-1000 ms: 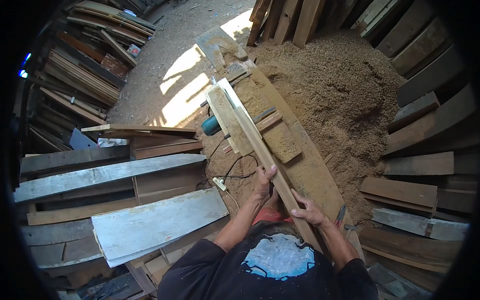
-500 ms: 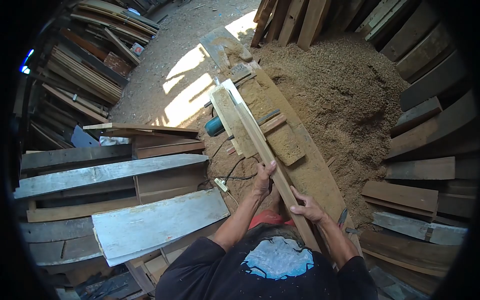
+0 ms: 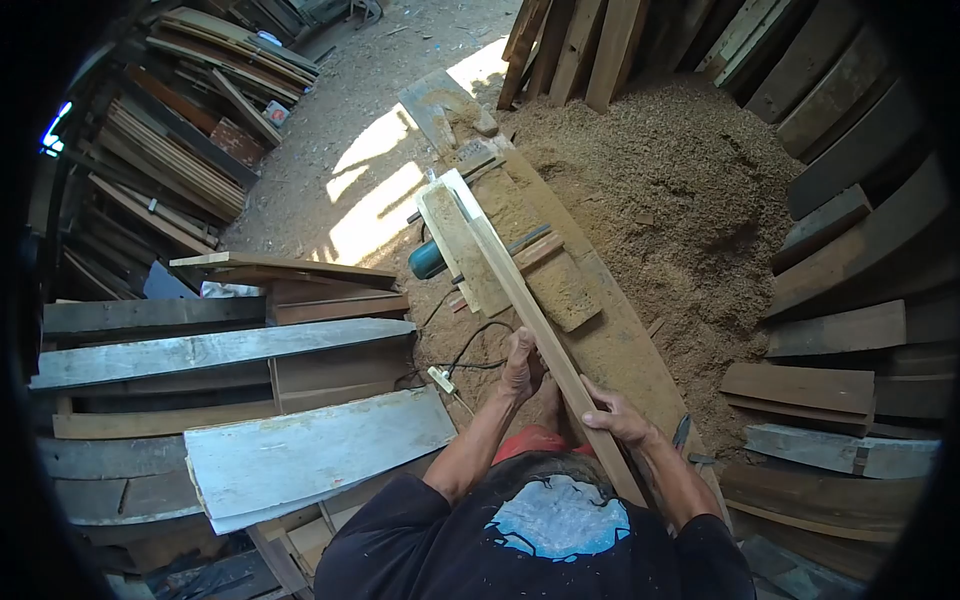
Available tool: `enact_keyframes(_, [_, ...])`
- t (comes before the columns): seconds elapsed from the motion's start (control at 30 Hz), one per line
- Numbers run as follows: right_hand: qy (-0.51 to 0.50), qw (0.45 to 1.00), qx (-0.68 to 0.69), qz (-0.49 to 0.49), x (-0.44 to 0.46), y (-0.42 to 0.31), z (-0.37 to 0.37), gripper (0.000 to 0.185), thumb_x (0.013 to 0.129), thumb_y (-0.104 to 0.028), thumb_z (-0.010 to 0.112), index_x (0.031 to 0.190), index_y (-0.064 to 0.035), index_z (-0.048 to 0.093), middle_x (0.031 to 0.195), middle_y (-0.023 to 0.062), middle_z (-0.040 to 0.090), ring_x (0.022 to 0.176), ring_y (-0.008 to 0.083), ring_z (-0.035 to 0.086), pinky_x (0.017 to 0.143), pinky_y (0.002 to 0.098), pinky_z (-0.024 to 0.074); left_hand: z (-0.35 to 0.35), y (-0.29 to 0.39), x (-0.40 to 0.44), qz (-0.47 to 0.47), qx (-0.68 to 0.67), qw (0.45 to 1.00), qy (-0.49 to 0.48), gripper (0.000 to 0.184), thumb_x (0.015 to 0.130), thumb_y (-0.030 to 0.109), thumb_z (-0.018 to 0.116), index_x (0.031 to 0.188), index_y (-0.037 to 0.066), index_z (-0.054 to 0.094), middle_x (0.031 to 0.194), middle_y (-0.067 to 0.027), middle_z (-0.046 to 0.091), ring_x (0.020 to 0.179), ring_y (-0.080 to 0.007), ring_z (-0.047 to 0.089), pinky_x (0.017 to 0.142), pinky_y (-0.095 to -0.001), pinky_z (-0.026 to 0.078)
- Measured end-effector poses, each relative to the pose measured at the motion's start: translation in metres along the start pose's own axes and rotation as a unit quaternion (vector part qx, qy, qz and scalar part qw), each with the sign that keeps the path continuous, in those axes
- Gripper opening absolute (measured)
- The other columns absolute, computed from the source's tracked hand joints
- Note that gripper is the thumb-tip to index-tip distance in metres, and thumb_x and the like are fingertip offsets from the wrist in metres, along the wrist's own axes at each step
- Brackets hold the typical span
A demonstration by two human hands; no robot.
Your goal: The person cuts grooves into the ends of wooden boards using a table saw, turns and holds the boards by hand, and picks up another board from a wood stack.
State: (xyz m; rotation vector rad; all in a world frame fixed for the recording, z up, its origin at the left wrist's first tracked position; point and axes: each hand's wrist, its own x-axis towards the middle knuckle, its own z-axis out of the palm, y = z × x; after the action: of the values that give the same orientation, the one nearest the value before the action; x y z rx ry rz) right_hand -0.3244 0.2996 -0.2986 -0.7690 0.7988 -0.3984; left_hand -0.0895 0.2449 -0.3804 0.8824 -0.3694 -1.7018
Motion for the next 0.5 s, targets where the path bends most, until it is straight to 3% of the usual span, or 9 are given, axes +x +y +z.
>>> enact_keyframes(0.03, [-0.006,1.000,0.000,0.010,-0.015,0.001,-0.001,0.104,0.081,-0.044,0.078,0.158,0.0051,0.029,0.156,0.0169,0.043,0.140,0.0203,0.043,0.115,0.0321,0.0345,-0.007,-0.010,-0.007,-0.049,-0.044,0.998,-0.013,0.057,0.088,0.056,0.076,0.118,0.009,0.061,0.109,-0.0052,0.066,0.097,-0.0151,0.064,0.084,-0.0362,0.055])
enact_keyframes(0.07, [-0.002,0.997,0.007,0.074,-0.030,0.025,-0.020,0.096,0.080,-0.047,0.077,0.154,0.0034,0.040,0.144,0.0164,0.054,0.129,0.0203,0.054,0.108,0.0339,0.0425,-0.015,-0.022,-0.017,-0.098,-0.089,0.991,-0.021,0.060,0.087,0.057,0.076,0.120,0.010,0.061,0.113,-0.0068,0.067,0.101,-0.0165,0.065,0.087,-0.0370,0.055])
enact_keyframes(0.17, [0.041,0.991,0.080,0.103,-0.080,0.046,-0.045,0.083,0.083,-0.048,0.073,0.142,0.0068,0.051,0.128,0.0138,0.064,0.111,0.0203,0.063,0.095,0.0367,0.0503,0.032,-0.044,-0.033,-0.106,-0.109,0.988,0.021,0.066,0.085,0.057,0.078,0.129,0.010,0.060,0.119,-0.0089,0.068,0.107,-0.0204,0.066,0.092,-0.0386,0.056])
enact_keyframes(0.2, [0.070,0.992,0.031,0.096,-0.086,0.039,-0.053,0.079,0.088,-0.048,0.069,0.142,0.0070,0.051,0.128,0.0144,0.064,0.111,0.0208,0.063,0.096,0.0374,0.0506,0.052,-0.041,-0.040,-0.087,-0.098,0.990,0.055,0.062,0.090,0.045,0.079,0.134,0.008,0.057,0.117,-0.0074,0.070,0.102,-0.0216,0.069,0.091,-0.0389,0.057])
enact_keyframes(0.27, [0.127,0.986,-0.061,0.088,-0.098,0.026,-0.065,0.072,0.097,-0.049,0.060,0.141,0.0076,0.051,0.128,0.0158,0.065,0.112,0.0216,0.064,0.096,0.0388,0.0512,0.054,-0.056,-0.047,-0.066,0.022,0.997,0.042,0.058,0.090,0.038,0.080,0.133,0.007,0.057,0.116,-0.0083,0.070,0.101,-0.0221,0.069,0.091,-0.0387,0.056])
enact_keyframes(0.37, [0.193,0.942,-0.235,0.144,-0.092,0.065,-0.091,0.067,0.107,-0.052,0.043,0.143,0.0053,0.050,0.131,0.0146,0.063,0.118,0.0219,0.062,0.102,0.0380,0.0491,0.085,-0.049,-0.066,-0.017,0.187,0.981,0.057,0.053,0.089,0.020,0.076,0.133,0.001,0.053,0.118,-0.0130,0.069,0.102,-0.0242,0.068,0.092,-0.0387,0.055])
enact_keyframes(0.43, [0.201,0.970,-0.122,0.065,-0.092,0.070,-0.074,0.068,0.109,-0.054,0.038,0.145,0.0023,0.049,0.135,0.0128,0.062,0.121,0.0218,0.059,0.105,0.0371,0.0472,0.109,-0.040,-0.083,0.055,0.283,0.957,0.039,0.052,0.089,0.016,0.073,0.133,-0.002,0.051,0.120,-0.0150,0.067,0.106,-0.0250,0.066,0.094,-0.0384,0.054])
enact_keyframes(0.5, [0.182,0.983,-0.028,0.013,-0.087,0.076,-0.052,0.067,0.109,-0.054,0.034,0.147,-0.0009,0.049,0.138,0.0109,0.060,0.124,0.0216,0.057,0.107,0.0364,0.0456,0.132,-0.030,-0.096,0.130,0.340,0.931,0.010,0.065,0.086,0.007,0.067,0.143,-0.004,0.036,0.131,-0.0201,0.057,0.119,-0.0278,0.059,0.102,-0.0396,0.048])
